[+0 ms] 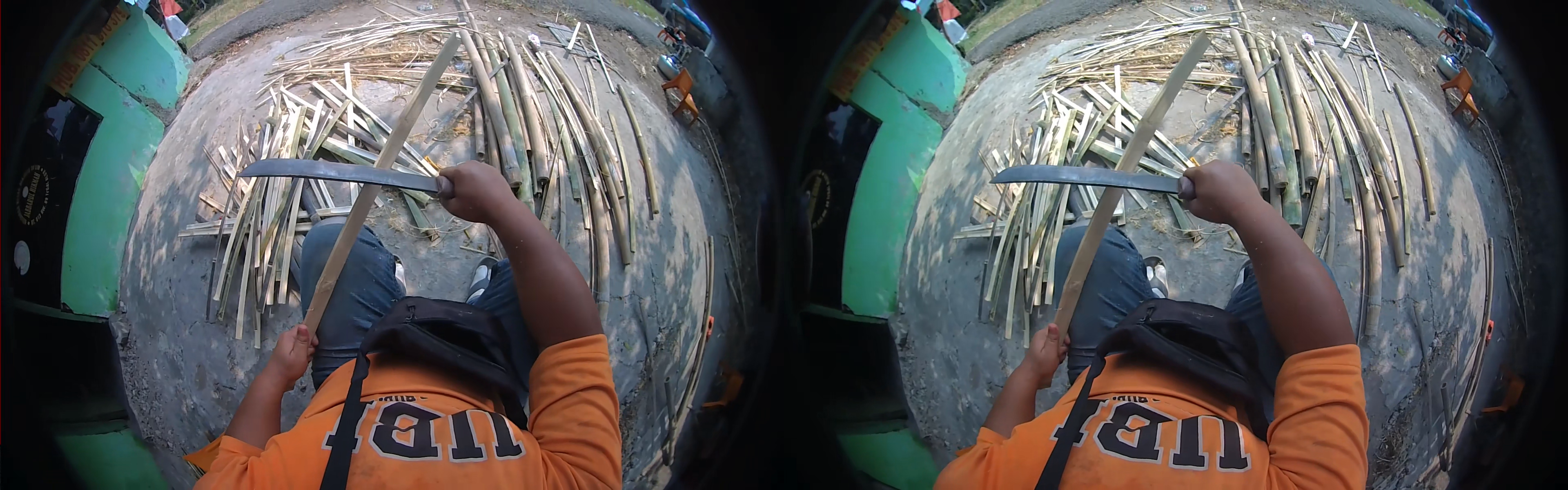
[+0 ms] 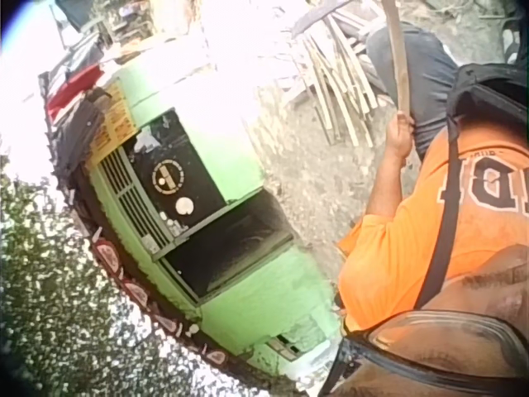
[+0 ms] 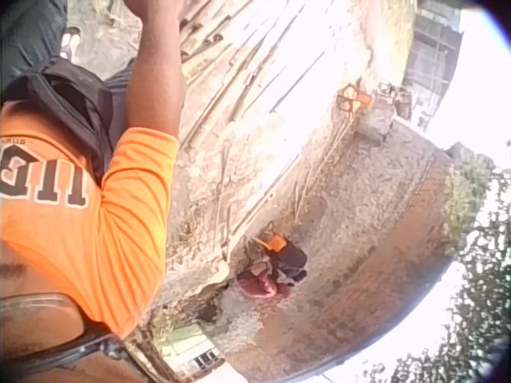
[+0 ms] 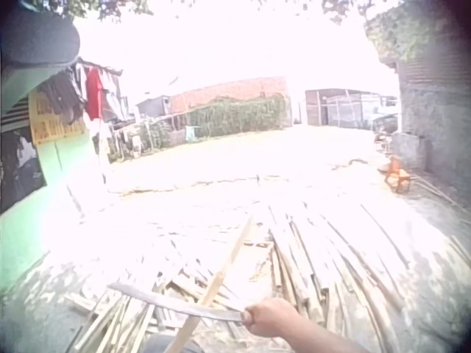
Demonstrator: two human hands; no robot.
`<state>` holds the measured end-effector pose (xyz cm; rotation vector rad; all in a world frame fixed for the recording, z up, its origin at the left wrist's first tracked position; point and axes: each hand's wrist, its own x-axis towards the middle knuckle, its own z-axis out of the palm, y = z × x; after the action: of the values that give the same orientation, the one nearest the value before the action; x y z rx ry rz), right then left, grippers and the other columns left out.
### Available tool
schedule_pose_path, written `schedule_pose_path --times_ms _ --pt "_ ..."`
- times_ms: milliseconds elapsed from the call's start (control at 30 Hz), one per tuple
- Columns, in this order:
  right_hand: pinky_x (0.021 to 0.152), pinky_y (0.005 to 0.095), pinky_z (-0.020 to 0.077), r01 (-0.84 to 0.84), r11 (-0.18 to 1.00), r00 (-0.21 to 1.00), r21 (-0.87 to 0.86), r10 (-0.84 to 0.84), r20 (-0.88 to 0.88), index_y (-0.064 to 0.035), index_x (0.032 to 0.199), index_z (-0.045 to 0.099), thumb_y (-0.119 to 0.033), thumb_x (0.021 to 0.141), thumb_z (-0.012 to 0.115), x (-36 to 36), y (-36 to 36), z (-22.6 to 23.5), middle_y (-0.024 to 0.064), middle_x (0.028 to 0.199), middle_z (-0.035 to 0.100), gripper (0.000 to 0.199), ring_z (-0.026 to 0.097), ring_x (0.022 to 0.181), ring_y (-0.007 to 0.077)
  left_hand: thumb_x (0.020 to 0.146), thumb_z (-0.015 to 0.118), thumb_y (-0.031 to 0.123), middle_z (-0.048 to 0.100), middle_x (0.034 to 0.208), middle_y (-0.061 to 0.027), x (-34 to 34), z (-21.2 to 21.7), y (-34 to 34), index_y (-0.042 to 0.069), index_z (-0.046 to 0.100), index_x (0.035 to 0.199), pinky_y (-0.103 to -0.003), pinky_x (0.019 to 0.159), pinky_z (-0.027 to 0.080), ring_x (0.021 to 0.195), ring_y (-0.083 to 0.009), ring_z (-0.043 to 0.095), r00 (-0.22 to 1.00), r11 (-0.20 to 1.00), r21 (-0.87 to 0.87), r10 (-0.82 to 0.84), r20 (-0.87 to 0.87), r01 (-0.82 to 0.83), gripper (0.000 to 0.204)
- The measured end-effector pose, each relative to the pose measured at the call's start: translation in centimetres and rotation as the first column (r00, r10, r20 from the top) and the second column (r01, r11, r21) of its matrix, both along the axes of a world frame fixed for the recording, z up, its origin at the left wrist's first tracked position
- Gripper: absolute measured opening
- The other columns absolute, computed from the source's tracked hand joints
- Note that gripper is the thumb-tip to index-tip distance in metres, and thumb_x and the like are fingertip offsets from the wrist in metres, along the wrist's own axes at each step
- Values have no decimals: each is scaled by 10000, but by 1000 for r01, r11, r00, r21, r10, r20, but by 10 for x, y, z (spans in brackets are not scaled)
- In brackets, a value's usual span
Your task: The person processes bamboo by using a machete to shave and split thin bamboo strips from larger stalks while seated outdoors.
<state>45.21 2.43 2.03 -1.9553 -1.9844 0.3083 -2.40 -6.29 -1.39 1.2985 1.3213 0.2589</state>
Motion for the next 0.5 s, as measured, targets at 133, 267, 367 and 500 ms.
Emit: schedule_pose_path --times_ms 133,267,367,500 --pt "772 536 573 -67 998 997 0 67 44 -114 886 757 -290 896 630 -15 -9 12 184 830 730 217 716 827 407 1067 390 700 480 695 20 -1 -3 -5 27 588 939 -276 576 372 625 -82 444 1000 997 72 -14 -6 15 713" --pt "742 532 572 -32 994 999 106 30 19 -116 861 746 -264 895 633 0 -4 -3 180 797 719 190 706 779 415 1063 392 705 487 700 17 1 0 -5 27 587 936 -275 581 377 631 -84 453 999 996 79 -26 -37 29 717" --pt "736 532 570 19 986 1000 165 -14 -26 -109 841 739 -256 894 633 10 -2 -10 178 780 711 188 702 767 418 1062 397 705 497 705 15 3 2 -3 25 590 937 -275 584 381 636 -84 460 999 998 53 -19 -28 21 718" --pt "735 529 570 -84 980 996 178 79 34 -105 854 749 -268 910 626 -6 -8 5 176 774 708 212 699 763 420 1062 400 704 495 706 18 0 -2 -5 26 593 940 -275 580 383 633 -81 457 999 995 98 -22 -26 25 715"
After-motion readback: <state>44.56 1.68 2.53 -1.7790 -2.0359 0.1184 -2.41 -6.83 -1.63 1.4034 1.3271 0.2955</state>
